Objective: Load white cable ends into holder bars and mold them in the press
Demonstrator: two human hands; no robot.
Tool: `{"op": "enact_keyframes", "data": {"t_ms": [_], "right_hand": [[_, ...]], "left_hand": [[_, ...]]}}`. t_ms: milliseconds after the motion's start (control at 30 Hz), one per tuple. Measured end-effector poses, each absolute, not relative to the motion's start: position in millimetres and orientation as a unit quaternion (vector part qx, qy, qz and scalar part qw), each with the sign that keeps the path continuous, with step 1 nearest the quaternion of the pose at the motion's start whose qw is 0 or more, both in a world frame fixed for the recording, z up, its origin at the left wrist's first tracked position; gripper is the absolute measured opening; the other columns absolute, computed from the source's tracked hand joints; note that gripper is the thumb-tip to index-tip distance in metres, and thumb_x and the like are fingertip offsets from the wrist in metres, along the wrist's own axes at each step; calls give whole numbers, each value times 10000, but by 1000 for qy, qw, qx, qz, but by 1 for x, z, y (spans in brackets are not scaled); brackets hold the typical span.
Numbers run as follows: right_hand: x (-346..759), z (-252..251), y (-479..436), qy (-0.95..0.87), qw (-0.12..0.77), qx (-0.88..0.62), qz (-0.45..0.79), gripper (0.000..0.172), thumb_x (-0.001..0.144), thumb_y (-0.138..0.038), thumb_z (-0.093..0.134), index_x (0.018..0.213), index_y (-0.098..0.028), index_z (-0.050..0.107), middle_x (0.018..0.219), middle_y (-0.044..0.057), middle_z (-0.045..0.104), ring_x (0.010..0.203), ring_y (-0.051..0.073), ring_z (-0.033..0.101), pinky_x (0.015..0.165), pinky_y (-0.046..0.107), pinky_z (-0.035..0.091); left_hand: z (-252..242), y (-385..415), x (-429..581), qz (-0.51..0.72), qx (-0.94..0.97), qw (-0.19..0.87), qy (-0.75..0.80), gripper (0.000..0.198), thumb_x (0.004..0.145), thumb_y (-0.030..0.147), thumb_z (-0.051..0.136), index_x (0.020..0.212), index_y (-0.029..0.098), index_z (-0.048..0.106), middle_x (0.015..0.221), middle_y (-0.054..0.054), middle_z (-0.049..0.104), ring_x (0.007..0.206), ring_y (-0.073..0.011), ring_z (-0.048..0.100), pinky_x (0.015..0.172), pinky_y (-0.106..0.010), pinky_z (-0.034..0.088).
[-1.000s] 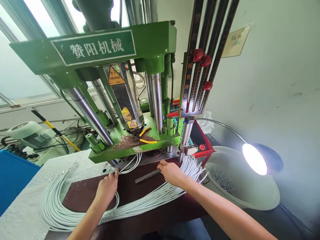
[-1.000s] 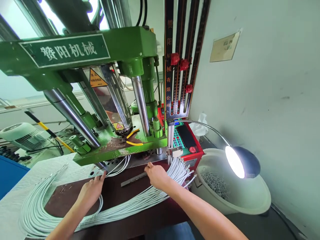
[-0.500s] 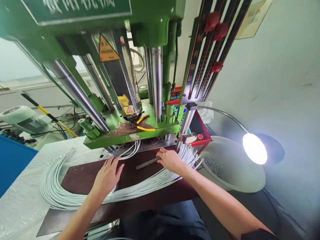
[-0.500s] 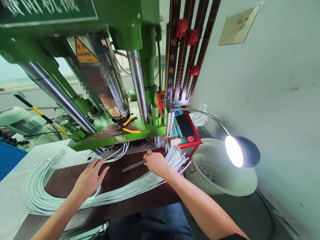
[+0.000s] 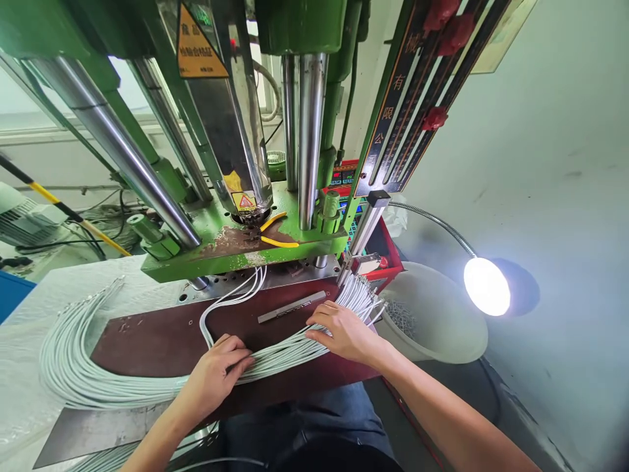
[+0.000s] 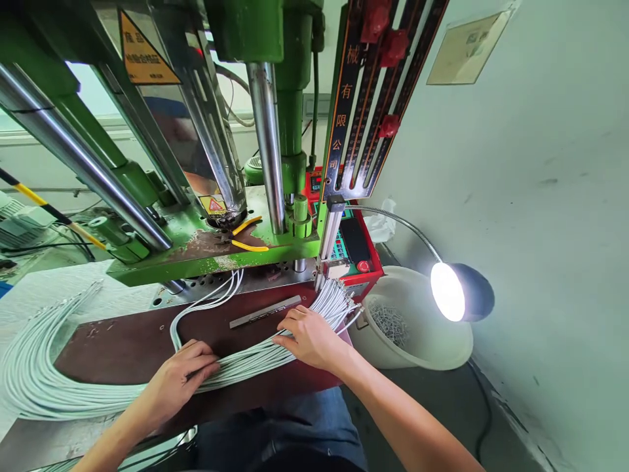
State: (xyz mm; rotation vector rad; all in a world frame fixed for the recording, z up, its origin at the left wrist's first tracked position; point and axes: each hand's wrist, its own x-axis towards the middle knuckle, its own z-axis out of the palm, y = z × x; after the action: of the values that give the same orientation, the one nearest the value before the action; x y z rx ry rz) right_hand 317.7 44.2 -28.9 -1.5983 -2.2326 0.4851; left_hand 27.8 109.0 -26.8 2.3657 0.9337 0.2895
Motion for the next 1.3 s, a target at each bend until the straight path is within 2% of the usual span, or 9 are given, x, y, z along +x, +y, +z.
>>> {"op": "enact_keyframes", "data": {"t_ms": [200, 333, 600, 767, 833, 933, 1067, 1233, 1300], "right_hand": [[300, -23, 53, -800, 174, -543, 187, 330, 918, -430, 591, 1100, -166, 671, 1018, 89, 702, 984, 246, 621, 894, 373, 464], [292, -21, 64, -792, 163, -543, 227, 260, 946, -350, 544, 1088, -181, 682, 1054, 74, 721, 976, 235, 653, 857, 335, 467], [298, -16, 78, -771, 184, -540, 283, 279, 934, -402, 533, 1017, -215, 723, 1012, 48, 749, 915, 200, 684, 788, 275, 465], [292, -8, 78, -765, 210, -539, 283, 253, 931, -375, 535, 980, -220, 729, 984, 31, 753, 904, 193, 686, 800, 282, 476], [292, -8, 79, -771, 207, -534, 278, 234, 924, -358, 544, 997, -229, 725, 1003, 22, 751, 916, 188, 686, 823, 281, 480], [303, -11, 82, -777, 132, -566, 241, 216, 876, -322, 599, 1033, -236, 719, 994, 22, 750, 886, 192, 694, 808, 281, 492], [330, -8, 73, -743, 38, -650, 155, 204, 846, -191, 577, 991, -192, 720, 964, 69, 746, 899, 231, 692, 783, 305, 494], [350, 24, 32, -767, 140, -622, 72, 258, 945, -341, 510, 1119, -243, 674, 1022, 55, 723, 876, 213, 677, 754, 323, 507], [355, 30, 21, -767, 145, -624, 46, 297, 943, -358, 522, 1190, -248, 643, 1044, 71, 708, 912, 229, 668, 771, 349, 517]], "left_hand": [[-11, 117, 28, 111, 760, 477, 427, 349, 833, 496, 545, 662, 199, 609, 720, -5, 587, 740, -180, 530, 655, -272, 419], [-10, 121, 25, 113, 683, 563, 452, 427, 790, 580, 554, 644, 182, 595, 641, 22, 541, 643, -142, 444, 595, -249, 366], [-17, 124, 24, 135, 644, 596, 460, 474, 727, 628, 613, 626, 166, 581, 605, 45, 458, 605, -114, 384, 552, -229, 330], [-13, 124, 22, 130, 642, 619, 434, 403, 714, 547, 678, 791, 151, 681, 720, 9, 596, 681, -135, 496, 623, -241, 400], [-14, 123, 20, 131, 644, 619, 430, 363, 670, 498, 730, 768, 152, 689, 707, 6, 615, 667, -135, 512, 613, -242, 404], [-17, 122, 19, 145, 649, 606, 437, 317, 680, 467, 722, 700, 153, 687, 700, -18, 657, 674, -149, 549, 629, -255, 427], [-20, 120, 19, 163, 653, 589, 448, 319, 743, 460, 656, 813, 155, 722, 742, -43, 707, 707, -173, 595, 683, -283, 466], [-18, 120, 20, 166, 671, 559, 457, 321, 751, 465, 626, 789, 157, 712, 696, -20, 674, 672, -156, 562, 640, -261, 442], [-16, 120, 21, 158, 687, 541, 459, 327, 755, 467, 612, 794, 158, 712, 704, -14, 670, 666, -152, 553, 643, -261, 439]]}}
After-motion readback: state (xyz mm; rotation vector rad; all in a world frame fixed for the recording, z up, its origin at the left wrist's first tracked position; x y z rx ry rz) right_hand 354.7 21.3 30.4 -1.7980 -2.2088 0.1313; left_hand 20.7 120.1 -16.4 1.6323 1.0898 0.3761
